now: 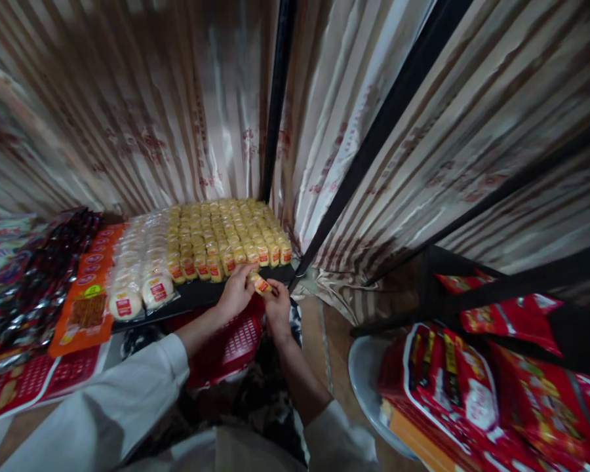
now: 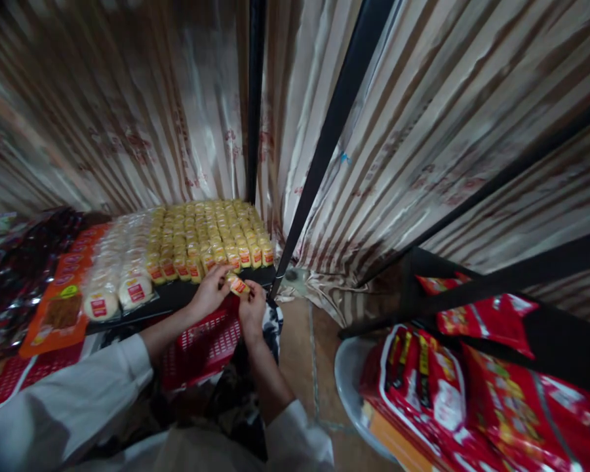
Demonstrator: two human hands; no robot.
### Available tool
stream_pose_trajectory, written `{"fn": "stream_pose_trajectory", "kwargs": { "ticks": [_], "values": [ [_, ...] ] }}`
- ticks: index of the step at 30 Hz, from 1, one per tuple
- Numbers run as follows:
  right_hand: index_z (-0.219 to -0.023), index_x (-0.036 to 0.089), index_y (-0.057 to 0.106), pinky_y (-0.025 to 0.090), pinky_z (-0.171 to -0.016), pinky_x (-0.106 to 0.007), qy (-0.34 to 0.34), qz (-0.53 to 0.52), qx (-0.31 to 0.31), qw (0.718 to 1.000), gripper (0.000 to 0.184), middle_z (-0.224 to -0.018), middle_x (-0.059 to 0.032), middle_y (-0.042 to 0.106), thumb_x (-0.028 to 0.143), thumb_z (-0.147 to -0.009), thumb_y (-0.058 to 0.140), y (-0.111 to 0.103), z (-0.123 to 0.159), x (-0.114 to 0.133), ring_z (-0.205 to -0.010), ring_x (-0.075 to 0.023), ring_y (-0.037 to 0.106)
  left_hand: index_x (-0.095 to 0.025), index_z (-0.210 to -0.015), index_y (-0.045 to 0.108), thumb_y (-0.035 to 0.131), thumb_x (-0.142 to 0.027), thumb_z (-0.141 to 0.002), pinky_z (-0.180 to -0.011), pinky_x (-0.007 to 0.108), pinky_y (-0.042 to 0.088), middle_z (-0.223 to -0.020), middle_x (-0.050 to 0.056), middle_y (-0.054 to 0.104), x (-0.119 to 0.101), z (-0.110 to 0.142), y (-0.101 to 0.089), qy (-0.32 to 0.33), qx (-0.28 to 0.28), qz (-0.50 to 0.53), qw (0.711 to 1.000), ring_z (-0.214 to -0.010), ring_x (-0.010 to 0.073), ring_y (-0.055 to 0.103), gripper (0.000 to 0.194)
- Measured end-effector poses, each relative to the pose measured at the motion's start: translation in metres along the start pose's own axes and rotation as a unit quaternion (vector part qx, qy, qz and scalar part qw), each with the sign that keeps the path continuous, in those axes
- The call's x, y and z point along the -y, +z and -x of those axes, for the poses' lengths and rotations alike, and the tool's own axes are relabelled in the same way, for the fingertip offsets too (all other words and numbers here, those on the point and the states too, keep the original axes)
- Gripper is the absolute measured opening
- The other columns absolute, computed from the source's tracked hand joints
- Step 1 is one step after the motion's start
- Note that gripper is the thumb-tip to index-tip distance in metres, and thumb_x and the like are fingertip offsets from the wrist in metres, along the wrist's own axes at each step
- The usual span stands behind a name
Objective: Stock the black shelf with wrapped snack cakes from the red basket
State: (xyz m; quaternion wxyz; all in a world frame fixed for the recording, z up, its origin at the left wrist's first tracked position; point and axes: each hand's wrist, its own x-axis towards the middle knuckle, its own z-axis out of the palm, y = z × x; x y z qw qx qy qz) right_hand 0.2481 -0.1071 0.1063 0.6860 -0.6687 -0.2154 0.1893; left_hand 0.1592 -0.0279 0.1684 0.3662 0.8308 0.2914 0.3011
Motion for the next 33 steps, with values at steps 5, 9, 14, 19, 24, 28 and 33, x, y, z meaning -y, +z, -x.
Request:
{"fn": "stream_pose_trajectory", "kwargs": {
  "ticks": [5,9,14,19,24,28,33],
  "values": [
    [-0.1,0.017,0.061,0.049,-0.081,-0.034,-0.078,0.123,-0.015,0.989,0.03,-0.103,-0.0098,0.057,0.019,-0.073,0.049,-0.002,-0.008,0.01,-0.097,-0.0193,0.053,-0.016,-0.124,0.047,0.044,-0.002,-0.075,-0.098,0.039,0.043,-0.118,0.01,0.055,0.002,-0.023,0.009,0.034,0.044,-0.054,0.997,-0.114,0.0205,0.049,0.051],
    [-0.104,0.017,0.058,0.051,-0.078,-0.032,-0.099,0.134,-0.023,0.986,0.033,-0.106,-0.0107,0.055,0.016,-0.073,0.046,-0.001,-0.017,0.011,-0.099,-0.0194,0.051,-0.017,-0.128,0.044,0.043,-0.002,-0.076,-0.102,0.041,0.039,-0.118,0.01,0.055,-0.004,-0.04,0.015,0.076,0.072,-0.107,0.989,-0.117,0.0213,0.047,0.054],
    [-0.1,0.015,0.055,0.051,-0.079,-0.034,-0.092,0.122,-0.027,0.988,0.029,-0.102,-0.0106,0.054,0.015,-0.073,0.043,-0.001,-0.031,0.004,-0.094,-0.0187,0.052,-0.018,-0.127,0.045,0.043,-0.001,-0.075,-0.099,0.039,0.041,-0.117,0.01,0.055,-0.008,-0.055,0.021,0.087,0.095,-0.147,0.981,-0.113,0.0212,0.049,0.055],
    [-0.098,0.015,0.055,0.051,-0.08,-0.036,-0.129,0.143,0.003,0.981,0.029,-0.101,-0.0111,0.053,0.014,-0.074,0.039,-0.002,-0.039,0.002,-0.098,-0.0196,0.05,-0.017,-0.13,0.043,0.041,-0.003,-0.077,-0.098,0.036,0.042,-0.114,0.01,0.054,-0.004,-0.065,0.024,0.108,0.115,-0.184,0.97,-0.111,0.021,0.049,0.054],
    [-0.1,0.017,0.057,0.049,-0.082,-0.036,-0.144,0.175,0.001,0.974,0.032,-0.103,-0.01,0.053,0.011,-0.074,0.04,0.001,-0.041,-0.001,-0.099,-0.0195,0.05,-0.018,-0.129,0.044,0.039,-0.003,-0.078,-0.097,0.036,0.042,-0.112,0.009,0.055,0.002,-0.071,0.027,0.127,0.114,-0.21,0.963,-0.108,0.0207,0.048,0.054],
    [-0.099,0.019,0.06,0.046,-0.087,-0.038,-0.155,0.198,-0.004,0.968,0.033,-0.102,-0.0088,0.054,0.009,-0.074,0.041,0.004,-0.042,-0.005,-0.099,-0.02,0.05,-0.016,-0.125,0.048,0.037,-0.004,-0.08,-0.095,0.037,0.043,-0.11,0.01,0.055,0.005,-0.073,0.029,0.136,0.106,-0.243,0.954,-0.107,0.0221,0.047,0.048],
    [-0.102,0.019,0.06,0.045,-0.089,-0.04,-0.166,0.22,0.003,0.961,0.036,-0.104,-0.0092,0.054,0.009,-0.074,0.04,0.006,-0.042,-0.004,-0.102,-0.0209,0.049,-0.018,-0.118,0.053,0.04,-0.008,-0.082,-0.097,0.036,0.041,-0.113,0.008,0.053,0.005,-0.072,0.03,0.139,0.099,-0.253,0.952,-0.109,0.022,0.045,0.039]
  ]
}}
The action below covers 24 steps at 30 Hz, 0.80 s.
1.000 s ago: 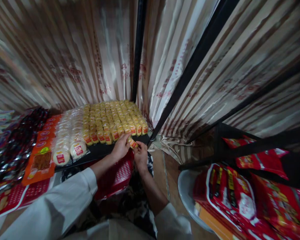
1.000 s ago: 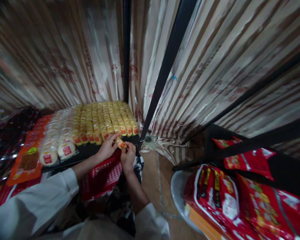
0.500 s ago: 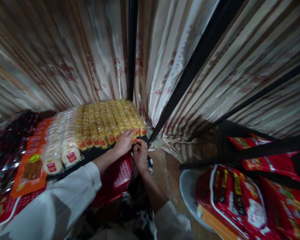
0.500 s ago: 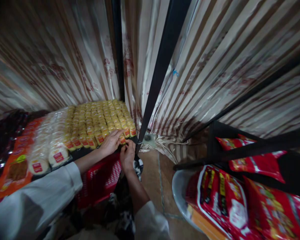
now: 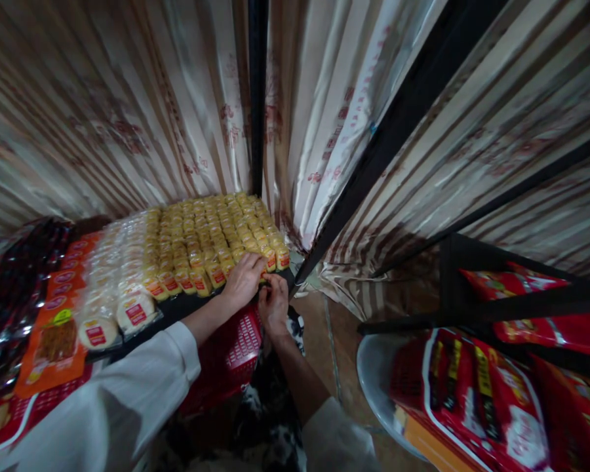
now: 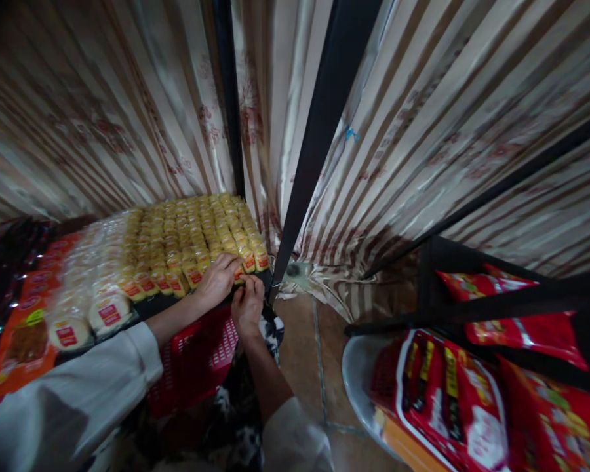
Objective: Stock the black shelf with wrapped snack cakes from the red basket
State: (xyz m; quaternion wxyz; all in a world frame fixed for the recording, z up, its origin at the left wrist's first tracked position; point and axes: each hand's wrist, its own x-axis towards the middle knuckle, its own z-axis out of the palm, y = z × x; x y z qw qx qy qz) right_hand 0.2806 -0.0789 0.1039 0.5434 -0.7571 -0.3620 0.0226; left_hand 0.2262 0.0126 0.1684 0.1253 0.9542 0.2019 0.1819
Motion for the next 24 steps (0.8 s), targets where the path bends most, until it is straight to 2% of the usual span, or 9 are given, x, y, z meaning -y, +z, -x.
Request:
{"fn": "stream_pose_trajectory", "kwargs": {
  "ticks": [6,8,13,18,24],
  "values": [
    [-0.109,0.018,0.058,0.042,-0.093,-0.04,-0.008,0.035,0.0,0.999,0.039,-0.107,-0.0102,0.053,0.009,-0.076,0.038,0.002,0.001,0.0,-0.106,-0.021,0.048,-0.018,-0.121,0.052,0.043,-0.011,-0.085,-0.101,0.04,0.038,-0.123,0.011,0.046,-0.003,0.006,0.002,-0.006,-0.052,-0.025,0.998,-0.121,0.0254,0.036,0.038],
    [-0.112,0.019,0.056,0.042,-0.093,-0.04,-0.012,0.039,0.001,0.999,0.04,-0.107,-0.0099,0.053,0.009,-0.078,0.038,0.002,0.002,-0.001,-0.106,-0.0205,0.048,-0.02,-0.119,0.055,0.044,-0.013,-0.085,-0.099,0.039,0.04,-0.122,0.011,0.047,-0.004,0.014,0.003,-0.014,-0.058,-0.041,0.997,-0.119,0.0256,0.038,0.036],
    [-0.113,0.019,0.057,0.043,-0.093,-0.041,-0.018,0.042,0.001,0.999,0.038,-0.106,-0.0104,0.054,0.012,-0.08,0.039,0.003,0.004,-0.002,-0.104,-0.0205,0.048,-0.023,-0.117,0.057,0.044,-0.013,-0.084,-0.096,0.04,0.043,-0.117,0.009,0.054,-0.004,0.051,0.013,-0.015,-0.055,-0.048,0.997,-0.113,0.0233,0.046,0.037],
    [-0.117,0.02,0.055,0.043,-0.094,-0.04,-0.046,0.03,0.011,0.998,0.042,-0.108,-0.0102,0.052,0.011,-0.081,0.037,0.004,0.005,0.0,-0.106,-0.0202,0.048,-0.02,-0.115,0.058,0.039,-0.011,-0.085,-0.097,0.042,0.044,-0.119,0.011,0.055,0.008,0.084,0.024,-0.02,-0.093,-0.043,0.995,-0.115,0.0235,0.047,0.037],
    [-0.121,0.019,0.052,0.043,-0.095,-0.039,-0.085,0.031,0.026,0.996,0.044,-0.11,-0.0106,0.049,0.009,-0.081,0.037,0.007,0.005,0.002,-0.107,-0.0198,0.048,-0.015,-0.121,0.055,0.036,-0.009,-0.085,-0.101,0.04,0.041,-0.128,0.013,0.053,0.018,0.09,0.027,-0.01,-0.105,-0.029,0.994,-0.12,0.0231,0.046,0.041]
  ]
}}
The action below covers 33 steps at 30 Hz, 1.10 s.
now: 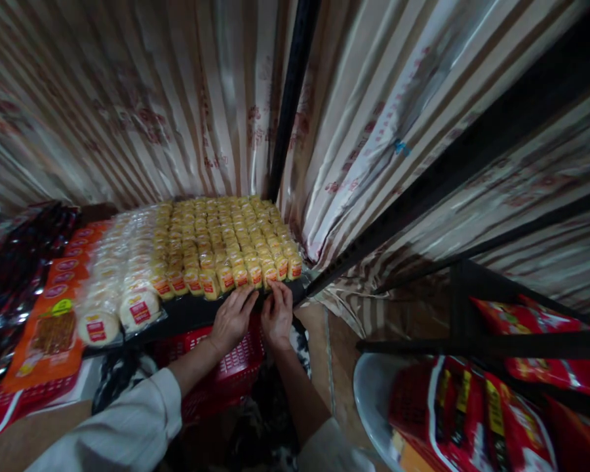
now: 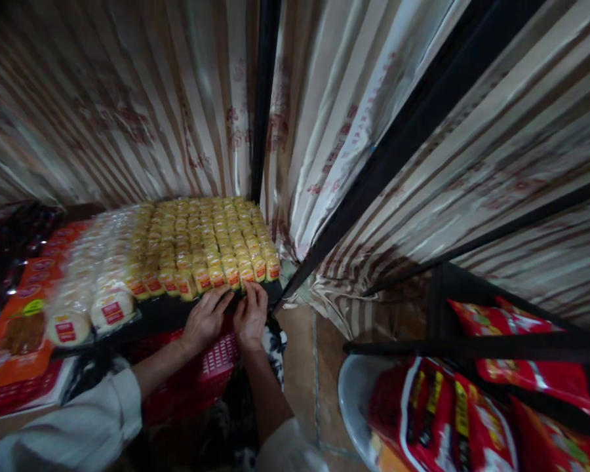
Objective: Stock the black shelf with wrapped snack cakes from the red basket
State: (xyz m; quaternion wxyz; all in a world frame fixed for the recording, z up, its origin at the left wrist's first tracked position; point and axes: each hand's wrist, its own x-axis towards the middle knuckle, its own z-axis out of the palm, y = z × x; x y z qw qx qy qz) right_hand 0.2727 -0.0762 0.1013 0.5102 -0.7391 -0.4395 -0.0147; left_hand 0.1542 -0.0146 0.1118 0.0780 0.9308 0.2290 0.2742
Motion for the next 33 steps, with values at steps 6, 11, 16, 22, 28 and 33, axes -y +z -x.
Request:
{"fn": "stream_pose_trajectory", "kwargs": {
  "ticks": [6,11,16,22,28,33],
  "values": [
    [-0.121,0.018,0.049,0.042,-0.095,-0.041,-0.017,0.018,0.002,1.0,0.037,-0.113,-0.0117,0.048,0.013,-0.086,0.038,0.001,-0.002,0.002,-0.11,-0.0204,0.046,-0.018,-0.127,0.05,0.039,-0.012,-0.083,-0.104,0.042,0.038,-0.134,0.01,0.049,0.01,-0.001,0.008,-0.018,0.024,0.013,0.999,-0.124,0.0253,0.043,0.046],
    [-0.11,0.017,0.053,0.041,-0.095,-0.042,0.011,0.028,-0.012,0.999,0.024,-0.106,-0.0114,0.049,0.023,-0.088,0.042,0.005,-0.009,0.007,-0.105,-0.0208,0.047,-0.013,-0.129,0.048,0.036,-0.012,-0.085,-0.106,0.038,0.035,-0.134,0.012,0.049,0.019,0.003,0.012,0.02,0.017,0.017,1.0,-0.127,0.0233,0.041,0.046],
    [-0.103,0.017,0.051,0.042,-0.091,-0.041,0.052,0.019,-0.043,0.998,0.028,-0.104,-0.0105,0.047,0.037,-0.084,0.053,0.017,-0.014,0.013,-0.102,-0.0217,0.046,-0.013,-0.127,0.05,0.036,-0.012,-0.085,-0.102,0.04,0.04,-0.128,0.014,0.053,0.019,0.006,0.012,0.028,-0.043,-0.011,0.999,-0.122,0.0239,0.044,0.044],
    [-0.1,0.017,0.049,0.044,-0.083,-0.037,0.074,0.039,-0.062,0.995,0.037,-0.101,-0.0096,0.044,0.046,-0.079,0.057,0.027,-0.017,0.013,-0.097,-0.0211,0.046,-0.007,-0.124,0.05,0.04,-0.01,-0.082,-0.099,0.045,0.042,-0.122,0.019,0.054,0.017,0.002,0.015,-0.053,-0.133,-0.02,0.99,-0.123,0.0279,0.042,0.044],
    [-0.096,0.017,0.05,0.044,-0.083,-0.037,0.061,0.062,-0.067,0.994,0.038,-0.098,-0.0092,0.047,0.05,-0.079,0.056,0.029,-0.019,0.01,-0.095,-0.0213,0.046,-0.002,-0.128,0.043,0.035,-0.008,-0.082,-0.102,0.047,0.039,-0.129,0.022,0.048,0.017,-0.003,0.013,-0.056,-0.102,0.011,0.993,-0.13,0.0284,0.034,0.047],
    [-0.093,0.016,0.051,0.043,-0.085,-0.037,0.057,0.077,-0.07,0.993,0.034,-0.096,-0.0096,0.048,0.048,-0.082,0.053,0.031,-0.02,0.009,-0.096,-0.0214,0.046,-0.001,-0.131,0.039,0.031,-0.008,-0.083,-0.105,0.048,0.036,-0.132,0.022,0.046,0.019,-0.003,0.014,-0.039,-0.085,0.016,0.995,-0.134,0.0272,0.029,0.049]
  ]
}}
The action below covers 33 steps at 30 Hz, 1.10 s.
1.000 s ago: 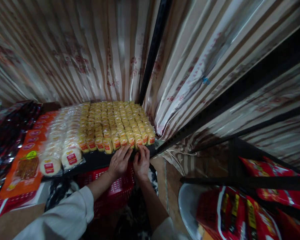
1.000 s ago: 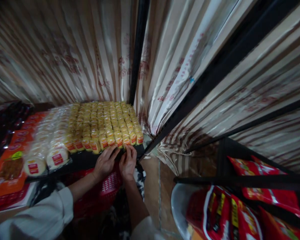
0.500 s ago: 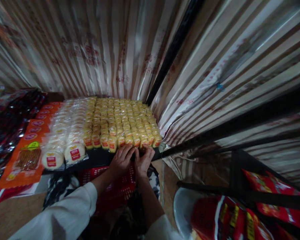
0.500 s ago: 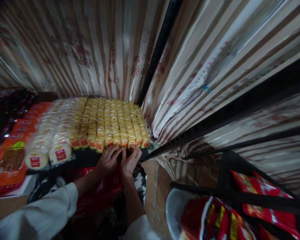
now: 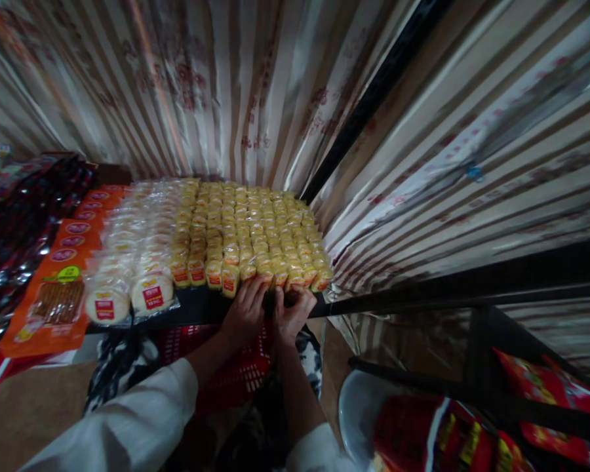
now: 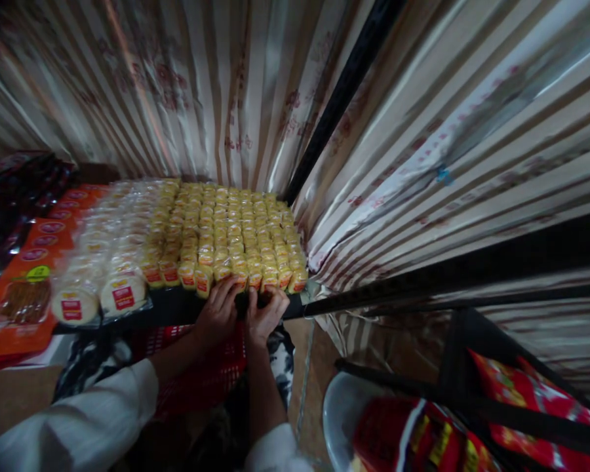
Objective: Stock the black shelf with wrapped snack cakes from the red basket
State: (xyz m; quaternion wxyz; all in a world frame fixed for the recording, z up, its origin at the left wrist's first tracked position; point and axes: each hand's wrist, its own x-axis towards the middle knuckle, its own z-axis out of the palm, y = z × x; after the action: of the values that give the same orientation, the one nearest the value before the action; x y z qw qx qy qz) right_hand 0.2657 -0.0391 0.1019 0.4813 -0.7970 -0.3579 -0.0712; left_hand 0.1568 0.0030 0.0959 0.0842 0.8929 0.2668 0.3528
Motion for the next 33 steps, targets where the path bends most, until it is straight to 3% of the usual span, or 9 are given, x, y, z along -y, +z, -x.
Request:
{"fn": "stream_pose_trajectory", "kwargs": {
  "ticks": [10,15,22,28,33],
  "values": [
    [-0.09,0.016,0.052,0.043,-0.083,-0.036,0.02,0.024,0.0,0.999,0.04,-0.093,-0.0109,0.051,0.055,-0.081,0.049,0.002,-0.001,0.004,-0.095,-0.023,0.047,0.0,-0.13,0.041,0.034,-0.01,-0.083,-0.106,0.046,0.036,-0.137,0.021,0.043,0.0,0.005,0.005,-0.015,0.013,-0.041,0.999,-0.135,0.028,0.025,0.049],
    [-0.096,0.015,0.054,0.042,-0.086,-0.037,0.009,-0.02,0.016,1.0,0.035,-0.099,-0.0119,0.051,0.047,-0.084,0.047,-0.005,0.002,0.005,-0.099,-0.0225,0.047,-0.004,-0.13,0.043,0.035,-0.008,-0.082,-0.104,0.046,0.038,-0.135,0.02,0.044,-0.001,0.007,0.003,-0.02,-0.012,-0.041,0.999,-0.134,0.0277,0.028,0.049],
    [-0.106,0.014,0.056,0.039,-0.094,-0.039,-0.015,-0.086,0.025,0.996,0.033,-0.109,-0.013,0.047,0.035,-0.09,0.035,-0.023,0.012,0.006,-0.106,-0.0202,0.047,-0.011,-0.124,0.051,0.038,-0.012,-0.082,-0.1,0.044,0.04,-0.136,0.017,0.043,-0.003,0.01,-0.002,0.002,-0.004,-0.043,0.999,-0.129,0.0275,0.035,0.044],
    [-0.106,0.014,0.056,0.037,-0.097,-0.042,0.001,-0.103,0.014,0.995,0.034,-0.113,-0.0135,0.05,0.033,-0.09,0.033,-0.04,0.011,-0.001,-0.113,-0.0208,0.046,-0.013,-0.123,0.052,0.036,-0.013,-0.085,-0.103,0.037,0.034,-0.137,0.01,0.046,-0.015,0.014,-0.014,0.116,0.089,-0.047,0.988,-0.133,0.0215,0.03,0.041],
    [-0.105,0.012,0.056,0.036,-0.1,-0.042,0.019,-0.093,0.012,0.995,0.036,-0.117,-0.0161,0.052,0.031,-0.09,0.03,-0.054,0.003,0.0,-0.116,-0.0204,0.046,-0.011,-0.131,0.044,0.039,-0.017,-0.085,-0.111,0.039,0.022,-0.144,0.008,0.037,-0.032,-0.007,-0.018,0.17,0.177,-0.059,0.968,-0.139,0.0216,0.017,0.047]
  ]
}}
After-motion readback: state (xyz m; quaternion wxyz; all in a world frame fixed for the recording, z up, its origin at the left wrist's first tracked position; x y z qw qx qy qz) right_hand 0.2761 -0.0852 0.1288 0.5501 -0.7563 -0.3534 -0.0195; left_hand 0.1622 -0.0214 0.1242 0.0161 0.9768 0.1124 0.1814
